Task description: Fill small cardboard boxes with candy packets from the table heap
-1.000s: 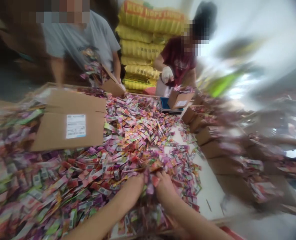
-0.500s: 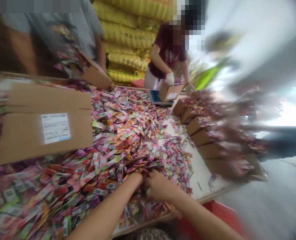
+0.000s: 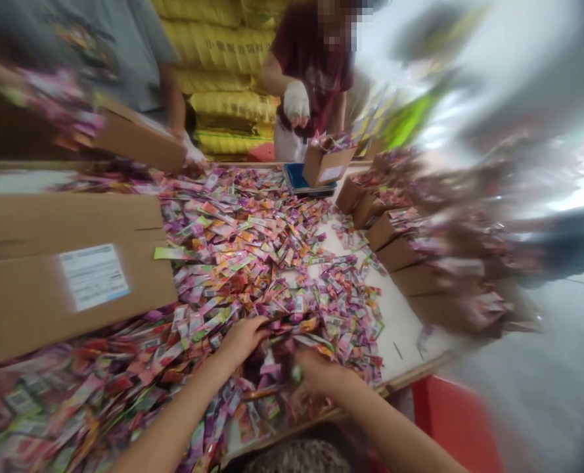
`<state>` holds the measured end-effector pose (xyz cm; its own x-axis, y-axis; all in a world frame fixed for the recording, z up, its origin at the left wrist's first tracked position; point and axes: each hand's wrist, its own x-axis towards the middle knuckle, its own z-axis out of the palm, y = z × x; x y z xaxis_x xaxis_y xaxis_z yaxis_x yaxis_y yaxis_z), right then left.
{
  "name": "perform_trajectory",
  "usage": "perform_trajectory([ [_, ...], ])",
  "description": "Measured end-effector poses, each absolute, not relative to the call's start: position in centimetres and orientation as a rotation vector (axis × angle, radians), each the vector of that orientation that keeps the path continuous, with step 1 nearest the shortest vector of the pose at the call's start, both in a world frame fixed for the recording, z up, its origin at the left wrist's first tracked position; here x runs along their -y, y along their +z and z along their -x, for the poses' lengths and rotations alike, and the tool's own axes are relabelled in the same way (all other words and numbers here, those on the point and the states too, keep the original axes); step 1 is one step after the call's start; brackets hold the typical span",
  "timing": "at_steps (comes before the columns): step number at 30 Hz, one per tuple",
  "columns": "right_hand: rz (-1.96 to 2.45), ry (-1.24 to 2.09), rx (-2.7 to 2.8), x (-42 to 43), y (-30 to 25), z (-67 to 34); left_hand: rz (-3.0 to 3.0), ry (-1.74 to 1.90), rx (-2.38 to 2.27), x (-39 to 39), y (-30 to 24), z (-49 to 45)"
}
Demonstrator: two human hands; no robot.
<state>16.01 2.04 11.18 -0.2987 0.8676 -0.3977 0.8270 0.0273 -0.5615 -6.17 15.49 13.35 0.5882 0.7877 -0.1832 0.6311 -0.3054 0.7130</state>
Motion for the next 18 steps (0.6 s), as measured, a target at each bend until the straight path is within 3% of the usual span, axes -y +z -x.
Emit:
perform_trajectory([
  [4, 1.819, 1.111, 2.237, -2.3, 14.4, -17.6, -1.965, 0.288, -1.083, -14.7, 10.0, 5.1],
  [10, 1.741, 1.339, 1.902, -2.4, 20.2, -21.9, -1.872, 0.33, -1.021, -10.5, 10.1, 2.5],
  [15, 1.787, 0.599, 2.106, -2.5, 20.3, -20.9, -1.88, 0.37, -1.114, -9.4, 10.5, 2.7],
  [18, 1.55, 0.525, 2.489, -2.4, 16.8, -18.2, -1.873, 0.375, -1.162, -10.3, 10.2, 3.9],
])
